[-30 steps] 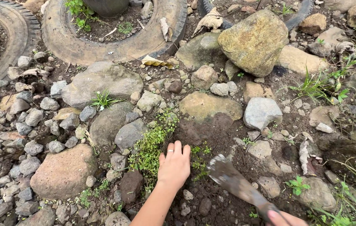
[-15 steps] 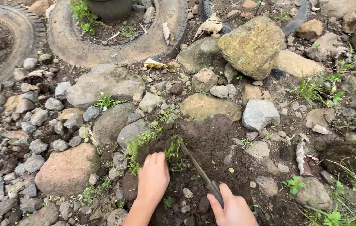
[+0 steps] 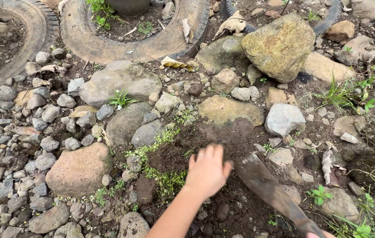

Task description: The person uses a small hand hoe to loosen soil and pull weeds by hand in a garden bed. The person repeatedly scrapes the soil surface, gathers uprooted weeds, and moves them aside.

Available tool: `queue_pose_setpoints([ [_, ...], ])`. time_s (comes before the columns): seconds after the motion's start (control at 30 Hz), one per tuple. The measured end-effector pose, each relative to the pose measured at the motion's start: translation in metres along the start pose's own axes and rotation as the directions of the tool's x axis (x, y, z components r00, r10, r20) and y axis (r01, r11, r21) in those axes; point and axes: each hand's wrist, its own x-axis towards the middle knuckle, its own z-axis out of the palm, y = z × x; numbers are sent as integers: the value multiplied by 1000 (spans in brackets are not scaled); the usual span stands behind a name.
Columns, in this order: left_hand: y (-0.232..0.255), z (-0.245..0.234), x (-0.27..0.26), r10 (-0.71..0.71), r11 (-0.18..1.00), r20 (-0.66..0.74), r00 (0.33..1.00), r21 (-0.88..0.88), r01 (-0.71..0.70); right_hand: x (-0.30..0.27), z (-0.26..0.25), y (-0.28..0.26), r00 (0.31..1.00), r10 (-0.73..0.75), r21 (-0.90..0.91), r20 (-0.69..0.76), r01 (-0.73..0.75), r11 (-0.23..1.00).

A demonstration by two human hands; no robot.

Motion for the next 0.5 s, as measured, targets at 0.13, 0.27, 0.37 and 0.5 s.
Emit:
queue_pose_setpoints([
  [0.13,-5,37,-14,-12,963,161,987,268,-32,30,-12,59,997,-26,72,-68,31,997],
  [0.27,-14,40,-13,-40,965,228,973,261,-22,50,-3,90,998,-44,107,-47,48,993],
  [0.37,-15,28,-4,-96,974,263,960,222,36,50,-14,97,997,-71,79,-26,73,994],
  [0.5,-16,18,-2,-180,983,285,942,99,157,35,-16,72,998,-58,239,-34,64,969],
])
